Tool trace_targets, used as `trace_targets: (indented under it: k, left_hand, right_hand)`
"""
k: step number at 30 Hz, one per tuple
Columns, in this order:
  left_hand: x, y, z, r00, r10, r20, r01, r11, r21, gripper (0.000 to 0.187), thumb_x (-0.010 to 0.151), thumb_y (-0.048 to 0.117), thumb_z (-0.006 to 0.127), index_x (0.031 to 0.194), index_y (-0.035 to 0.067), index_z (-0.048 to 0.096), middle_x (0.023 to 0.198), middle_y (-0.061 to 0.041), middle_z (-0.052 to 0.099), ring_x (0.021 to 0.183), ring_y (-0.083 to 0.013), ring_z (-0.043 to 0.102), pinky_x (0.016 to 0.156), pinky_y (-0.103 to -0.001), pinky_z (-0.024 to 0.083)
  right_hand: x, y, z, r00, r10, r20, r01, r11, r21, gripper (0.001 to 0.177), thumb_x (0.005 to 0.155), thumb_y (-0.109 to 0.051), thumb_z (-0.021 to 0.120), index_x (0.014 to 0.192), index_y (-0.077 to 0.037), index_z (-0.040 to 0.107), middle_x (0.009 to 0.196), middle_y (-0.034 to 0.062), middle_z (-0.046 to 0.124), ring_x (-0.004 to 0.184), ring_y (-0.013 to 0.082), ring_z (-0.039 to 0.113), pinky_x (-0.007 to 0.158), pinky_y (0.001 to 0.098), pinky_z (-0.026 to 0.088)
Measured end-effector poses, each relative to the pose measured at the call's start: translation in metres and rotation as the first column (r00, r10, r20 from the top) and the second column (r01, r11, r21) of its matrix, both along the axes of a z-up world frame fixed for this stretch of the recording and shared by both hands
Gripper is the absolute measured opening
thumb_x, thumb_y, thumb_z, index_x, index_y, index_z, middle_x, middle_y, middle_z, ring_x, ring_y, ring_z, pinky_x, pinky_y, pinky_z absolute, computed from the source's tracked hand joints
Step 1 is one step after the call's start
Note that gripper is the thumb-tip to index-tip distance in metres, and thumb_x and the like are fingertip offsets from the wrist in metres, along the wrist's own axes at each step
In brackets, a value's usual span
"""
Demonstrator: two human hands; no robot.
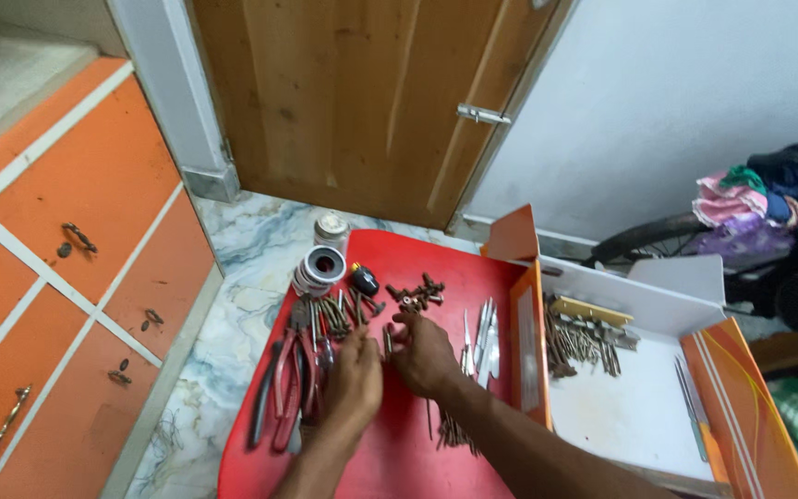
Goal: The person repeatedly picks up small metal hardware items from a red tray and places them into an open white box. The person handles the items one by one, moving them between the tray and the box throughout the clip.
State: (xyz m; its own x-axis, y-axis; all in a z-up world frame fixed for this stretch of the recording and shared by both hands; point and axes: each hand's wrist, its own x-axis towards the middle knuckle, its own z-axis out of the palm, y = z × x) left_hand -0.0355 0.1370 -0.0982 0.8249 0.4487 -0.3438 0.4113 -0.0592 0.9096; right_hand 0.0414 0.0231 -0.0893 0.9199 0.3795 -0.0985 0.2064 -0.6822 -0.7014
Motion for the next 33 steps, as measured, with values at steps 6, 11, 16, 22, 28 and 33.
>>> trace_targets:
  k: [6,11,16,22,28,33]
  left_hand:
    - [0.0,0.001,0.011,0.976,-0.122,-0.182,0.117,0.992,-0.038,0.061,0.1,0.038,0.043,0.155,0.012,0.039,0.148,-0.012,0.052,0.133,-0.0274,0.053,0.111,-0.042,0.042]
    - [-0.008,0.001,0.029,0.983,-0.128,-0.131,0.113,0.987,-0.111,0.063,0.098,0.032,0.043,0.156,0.008,0.036,0.134,-0.012,0.071,0.122,-0.0242,0.068,0.105,-0.037,0.05]
    - [-0.009,-0.008,0.038,0.995,-0.083,-0.061,0.079,0.994,-0.071,0.06,0.095,0.028,0.055,0.149,0.003,0.045,0.129,-0.013,0.071,0.119,-0.0215,0.069,0.101,-0.035,0.052]
    - [-0.013,-0.033,0.063,0.998,0.061,0.012,-0.059,0.991,-0.119,0.042,0.091,0.025,0.068,0.127,0.003,0.068,0.114,-0.012,0.079,0.105,-0.0208,0.076,0.091,-0.033,0.058]
    - [-0.007,-0.065,0.099,0.981,0.071,0.182,-0.06,0.996,-0.063,0.031,0.083,0.023,0.079,0.108,0.004,0.078,0.1,-0.008,0.082,0.096,-0.0152,0.077,0.085,-0.031,0.06]
    - [0.015,-0.104,0.123,0.922,-0.019,0.388,0.042,0.998,-0.051,0.021,0.086,0.017,0.075,0.101,0.003,0.079,0.097,-0.007,0.082,0.092,-0.0152,0.078,0.085,-0.03,0.062]
  right_hand:
    - [-0.003,0.0,-0.008,0.999,0.03,-0.04,-0.031,0.999,-0.027,0.047,0.076,-0.005,0.078,0.12,-0.01,0.066,0.088,0.0126,0.073,0.077,0.0242,0.071,0.069,0.0355,0.058]
    - [-0.006,-0.004,0.003,0.992,0.038,-0.122,-0.03,0.997,0.07,0.044,0.079,0.0,0.077,0.116,-0.006,0.053,0.087,0.0146,0.071,0.076,0.022,0.071,0.064,0.0338,0.056]
    - [-0.021,-0.015,0.027,0.983,0.066,-0.17,-0.051,0.994,0.094,0.036,0.086,0.007,0.062,0.118,-0.008,0.055,0.095,0.0111,0.072,0.082,0.0174,0.075,0.063,0.0309,0.059]
    - [-0.034,-0.025,0.061,0.975,-0.088,-0.204,0.142,0.953,0.269,0.041,0.083,0.005,0.071,0.119,-0.007,0.057,0.097,0.0071,0.072,0.08,0.0167,0.074,0.063,0.0318,0.059]
    - [-0.028,-0.06,0.089,0.986,-0.168,-0.019,0.16,0.887,0.434,0.032,0.074,0.004,0.08,0.104,-0.001,0.07,0.088,0.0066,0.075,0.082,0.0128,0.072,0.068,0.0275,0.062]
    - [-0.019,-0.112,0.114,0.963,-0.269,0.03,0.217,0.834,0.507,0.028,0.075,0.0,0.084,0.1,-0.001,0.071,0.085,0.0065,0.075,0.079,0.0124,0.072,0.072,0.0263,0.061]
